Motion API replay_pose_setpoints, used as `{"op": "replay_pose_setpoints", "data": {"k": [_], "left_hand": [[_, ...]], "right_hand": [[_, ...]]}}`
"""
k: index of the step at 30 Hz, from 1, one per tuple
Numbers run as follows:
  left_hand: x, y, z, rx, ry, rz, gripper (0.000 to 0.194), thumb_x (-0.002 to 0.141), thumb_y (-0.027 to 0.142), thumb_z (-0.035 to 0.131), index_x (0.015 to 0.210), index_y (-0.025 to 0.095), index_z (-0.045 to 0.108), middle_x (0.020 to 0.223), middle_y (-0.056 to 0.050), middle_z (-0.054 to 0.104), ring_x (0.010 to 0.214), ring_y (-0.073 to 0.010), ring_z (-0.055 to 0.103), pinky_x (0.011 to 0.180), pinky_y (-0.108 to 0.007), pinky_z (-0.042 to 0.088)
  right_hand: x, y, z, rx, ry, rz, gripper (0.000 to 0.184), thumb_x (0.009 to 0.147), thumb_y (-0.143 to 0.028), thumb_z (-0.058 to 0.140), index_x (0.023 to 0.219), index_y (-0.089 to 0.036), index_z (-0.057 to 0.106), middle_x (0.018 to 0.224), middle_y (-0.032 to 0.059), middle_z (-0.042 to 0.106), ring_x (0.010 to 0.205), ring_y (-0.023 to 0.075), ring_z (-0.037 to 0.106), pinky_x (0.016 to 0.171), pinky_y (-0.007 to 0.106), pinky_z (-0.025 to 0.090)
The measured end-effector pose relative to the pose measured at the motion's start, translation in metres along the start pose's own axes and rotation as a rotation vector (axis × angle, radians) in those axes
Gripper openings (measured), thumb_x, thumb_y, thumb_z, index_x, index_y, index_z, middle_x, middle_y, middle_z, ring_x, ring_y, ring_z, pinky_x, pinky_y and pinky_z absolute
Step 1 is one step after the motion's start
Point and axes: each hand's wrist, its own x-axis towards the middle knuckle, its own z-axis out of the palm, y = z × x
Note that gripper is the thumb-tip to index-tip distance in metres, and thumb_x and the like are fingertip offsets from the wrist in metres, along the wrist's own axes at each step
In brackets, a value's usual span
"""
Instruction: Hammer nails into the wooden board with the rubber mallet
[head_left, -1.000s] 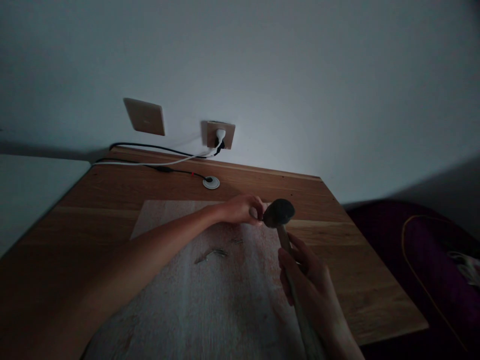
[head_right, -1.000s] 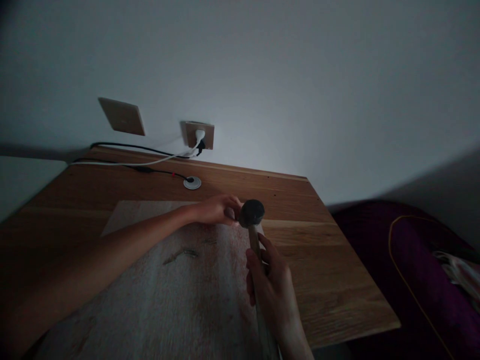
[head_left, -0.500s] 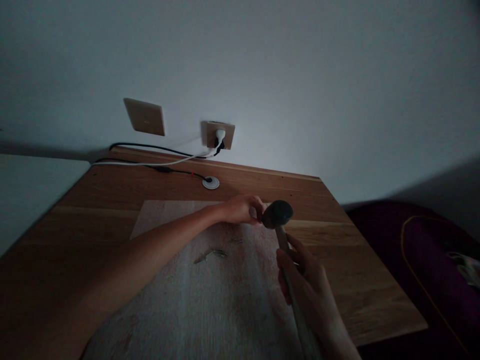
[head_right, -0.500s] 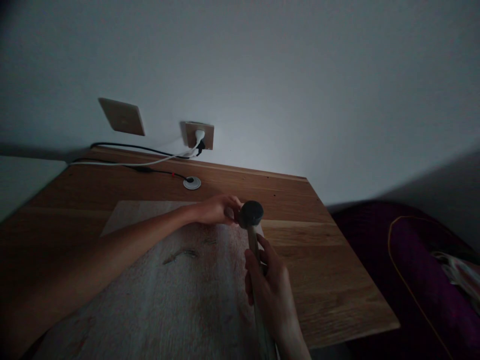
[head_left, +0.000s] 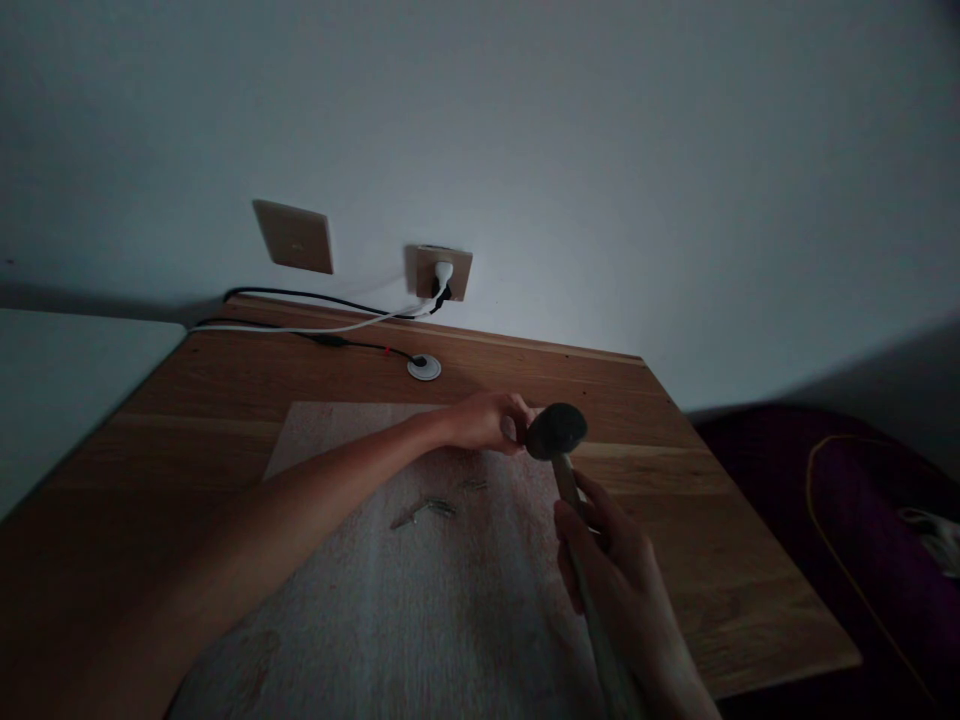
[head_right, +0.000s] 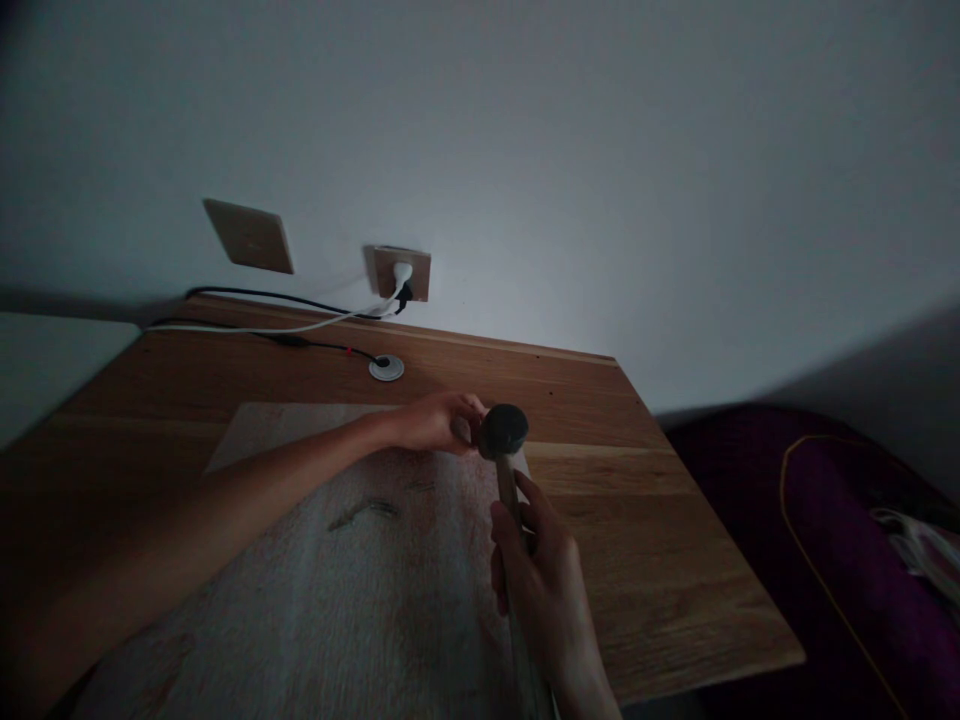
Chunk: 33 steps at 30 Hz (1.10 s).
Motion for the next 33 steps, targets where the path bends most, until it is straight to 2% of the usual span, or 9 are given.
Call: {"op": "replay_pose_setpoints", "data": {"k": [9,16,23,27,33], "left_hand": [[-0.0008,-0.0046,0.0028,-0.013,0.097,-0.002,0.017,0.071,0.012,0.092,0.083,0.018,0.081,0.099,-0.002,0.079,0.085,-0.0154,0.072,0.084,-0.027,0.053],[0.0034,-0.0047,0.0003,-0.015,0.028,0.062,0.012,0.076,0.01,0.088,0.083,0.018,0.082,0.095,-0.003,0.08,0.087,-0.0169,0.073,0.084,-0.027,0.054],[0.007,-0.006,0.0014,-0.018,0.015,0.067,0.014,0.072,0.006,0.087,0.07,0.017,0.078,0.086,-0.003,0.081,0.079,-0.0162,0.072,0.078,-0.026,0.051],[0.0072,-0.0033,0.0006,-0.066,0.001,0.102,0.022,0.073,0.004,0.084,0.06,0.017,0.072,0.092,-0.004,0.082,0.089,-0.0184,0.074,0.085,-0.028,0.052],[0.0058,-0.0028,-0.0003,-0.089,-0.047,0.123,0.013,0.076,0.005,0.083,0.073,0.016,0.078,0.083,-0.001,0.078,0.076,-0.0148,0.07,0.075,-0.025,0.05]], "right_hand": [[-0.0028,-0.0037,-0.0008,0.003,0.029,0.019,0.074,0.085,-0.065,0.073,0.131,-0.009,0.063,0.047,-0.0104,0.051,0.035,0.0108,0.043,0.034,0.022,0.033],[-0.0013,0.0043,-0.0009,-0.008,0.002,0.012,0.074,0.088,-0.065,0.072,0.135,-0.009,0.062,0.052,-0.01,0.053,0.035,0.0108,0.046,0.033,0.022,0.036],[-0.0022,0.0039,-0.0003,-0.014,0.009,0.007,0.076,0.087,-0.065,0.071,0.137,-0.009,0.061,0.051,-0.0102,0.053,0.036,0.0111,0.045,0.033,0.022,0.036],[-0.0025,0.002,0.0014,-0.013,0.012,0.003,0.072,0.088,-0.063,0.07,0.134,-0.008,0.061,0.049,-0.0108,0.052,0.035,0.0106,0.044,0.033,0.022,0.036],[-0.0003,-0.0012,0.0016,-0.001,0.022,0.009,0.074,0.085,-0.064,0.072,0.131,-0.007,0.062,0.052,-0.0095,0.054,0.035,0.0103,0.044,0.033,0.022,0.036]]}}
